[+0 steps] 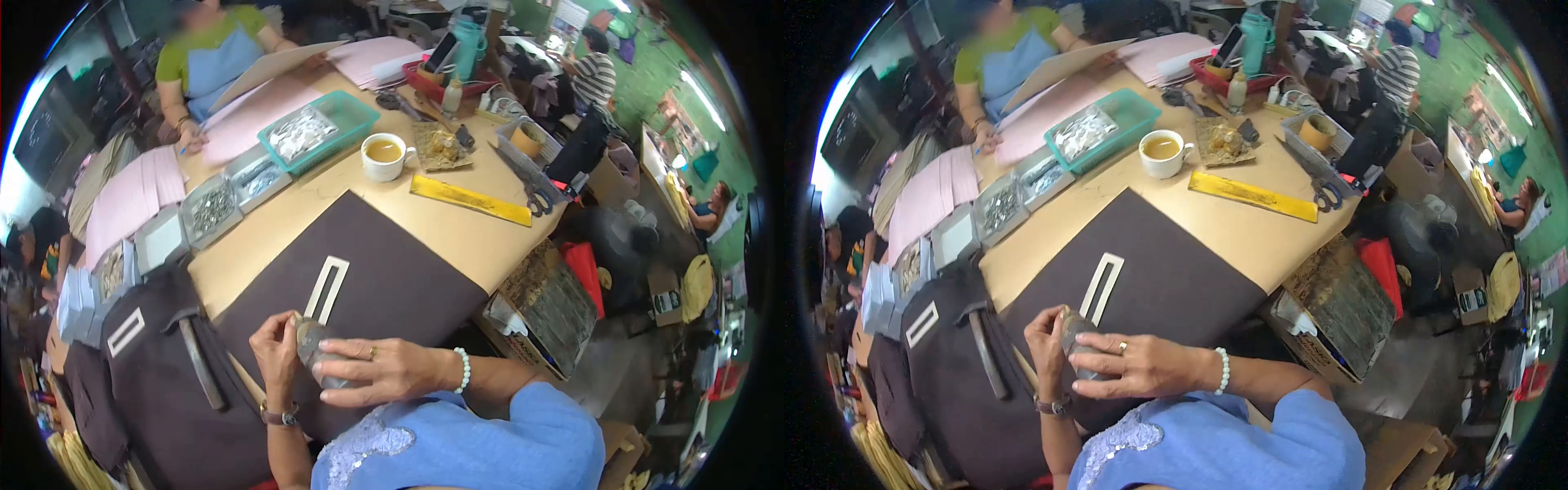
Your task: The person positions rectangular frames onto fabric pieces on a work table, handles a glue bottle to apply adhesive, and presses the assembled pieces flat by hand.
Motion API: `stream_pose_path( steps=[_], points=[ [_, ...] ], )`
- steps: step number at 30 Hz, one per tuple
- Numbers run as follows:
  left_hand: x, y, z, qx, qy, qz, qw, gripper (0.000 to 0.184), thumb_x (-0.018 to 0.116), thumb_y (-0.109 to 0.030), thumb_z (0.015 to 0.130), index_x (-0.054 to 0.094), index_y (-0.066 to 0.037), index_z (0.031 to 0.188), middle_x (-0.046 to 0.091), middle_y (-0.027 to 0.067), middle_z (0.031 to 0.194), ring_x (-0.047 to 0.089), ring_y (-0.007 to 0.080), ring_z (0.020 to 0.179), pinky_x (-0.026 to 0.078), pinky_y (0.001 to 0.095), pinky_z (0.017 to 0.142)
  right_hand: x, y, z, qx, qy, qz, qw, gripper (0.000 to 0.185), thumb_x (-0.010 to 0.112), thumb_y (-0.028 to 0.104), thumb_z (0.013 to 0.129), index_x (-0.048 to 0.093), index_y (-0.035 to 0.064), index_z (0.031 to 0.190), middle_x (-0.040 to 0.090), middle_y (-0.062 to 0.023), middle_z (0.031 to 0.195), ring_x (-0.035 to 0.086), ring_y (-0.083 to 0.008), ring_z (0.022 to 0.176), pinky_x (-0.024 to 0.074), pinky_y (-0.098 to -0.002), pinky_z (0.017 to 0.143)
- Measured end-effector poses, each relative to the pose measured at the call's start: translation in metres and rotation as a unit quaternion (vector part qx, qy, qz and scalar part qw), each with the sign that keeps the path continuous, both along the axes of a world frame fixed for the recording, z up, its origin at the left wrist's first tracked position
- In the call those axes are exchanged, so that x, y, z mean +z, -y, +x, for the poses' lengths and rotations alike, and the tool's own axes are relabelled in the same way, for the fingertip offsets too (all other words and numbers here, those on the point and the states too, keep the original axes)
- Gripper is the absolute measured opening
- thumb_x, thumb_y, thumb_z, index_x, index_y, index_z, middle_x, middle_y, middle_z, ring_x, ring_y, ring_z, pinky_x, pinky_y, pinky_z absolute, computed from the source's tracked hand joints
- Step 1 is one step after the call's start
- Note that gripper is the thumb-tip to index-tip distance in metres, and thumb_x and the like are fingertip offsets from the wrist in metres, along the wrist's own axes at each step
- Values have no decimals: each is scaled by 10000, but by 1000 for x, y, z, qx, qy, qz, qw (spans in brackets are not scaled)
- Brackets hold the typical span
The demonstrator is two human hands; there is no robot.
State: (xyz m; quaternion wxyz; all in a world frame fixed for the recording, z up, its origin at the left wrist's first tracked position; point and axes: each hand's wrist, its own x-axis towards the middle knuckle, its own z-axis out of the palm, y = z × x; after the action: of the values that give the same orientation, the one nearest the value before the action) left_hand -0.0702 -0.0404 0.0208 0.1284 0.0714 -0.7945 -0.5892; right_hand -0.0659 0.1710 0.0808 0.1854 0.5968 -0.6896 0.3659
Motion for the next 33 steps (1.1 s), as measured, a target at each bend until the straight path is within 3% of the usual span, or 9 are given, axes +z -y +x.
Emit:
stream_pose_path(
  steps=[4,6,8,10,12,15,18,20,33],
  points=[
    [23,2,-7,-7,-96,-172,980,104,612,-37,773,666,15,846,669,125,739,654,188,655,498,280,624,-5,-7,-5,-18,11,-20,1000,369,629,104,779,567,169,1136,544,-141,1206,554,-355,1105,553,-350,808],
    [16,12,-19,63,-170,-322,929,108,614,-40,765,655,21,845,664,119,735,656,213,660,503,284,637,-7,-6,0,-25,42,-70,996,364,680,123,767,573,158,1113,542,-154,1203,559,-368,1096,560,-345,781],
    [8,38,-26,144,-87,-204,964,122,604,-51,794,658,20,878,675,116,780,657,197,687,501,283,648,-10,-14,8,3,68,-114,991,408,724,142,758,544,140,1125,529,-184,1209,567,-364,1085,538,-396,825],
    [26,51,-25,149,-99,-140,974,139,599,-68,824,661,16,916,680,120,807,654,170,719,499,278,666,-17,-14,13,5,85,-183,979,480,730,139,757,495,120,1175,517,-205,1218,577,-350,1071,521,-420,857],
    [40,45,-9,127,-98,-93,983,162,577,-83,867,657,25,958,679,113,849,645,152,769,495,267,707,-17,-8,18,-83,213,-267,936,631,726,149,765,370,80,1281,484,-230,1251,564,-326,1090,496,-451,893],
    [57,29,3,42,-85,-10,995,206,541,-107,923,643,46,1017,672,97,909,630,142,841,489,257,781,-27,-20,16,-26,544,-460,701,666,641,179,841,258,63,1374,442,-213,1304,511,-299,1161,531,-412,864],
    [61,12,14,-52,-61,165,983,231,541,-135,928,640,42,1040,673,102,914,630,142,852,492,269,804,-23,-21,10,25,595,-524,608,660,612,184,861,246,72,1398,431,-207,1318,512,-286,1163,544,-400,867],
    [60,1,20,-94,-54,253,961,238,531,-143,934,641,39,1040,674,102,912,632,143,854,496,277,807,-25,-25,8,31,611,-525,592,667,602,201,870,235,70,1412,422,-194,1333,501,-288,1176,542,-414,881],
    [81,6,25,-231,-31,299,926,204,588,-115,898,661,25,1027,675,84,911,626,125,856,498,239,786,-25,-18,7,21,654,-528,541,627,609,173,863,284,46,1383,490,-163,1273,529,-263,1148,528,-400,905]
  ],
)
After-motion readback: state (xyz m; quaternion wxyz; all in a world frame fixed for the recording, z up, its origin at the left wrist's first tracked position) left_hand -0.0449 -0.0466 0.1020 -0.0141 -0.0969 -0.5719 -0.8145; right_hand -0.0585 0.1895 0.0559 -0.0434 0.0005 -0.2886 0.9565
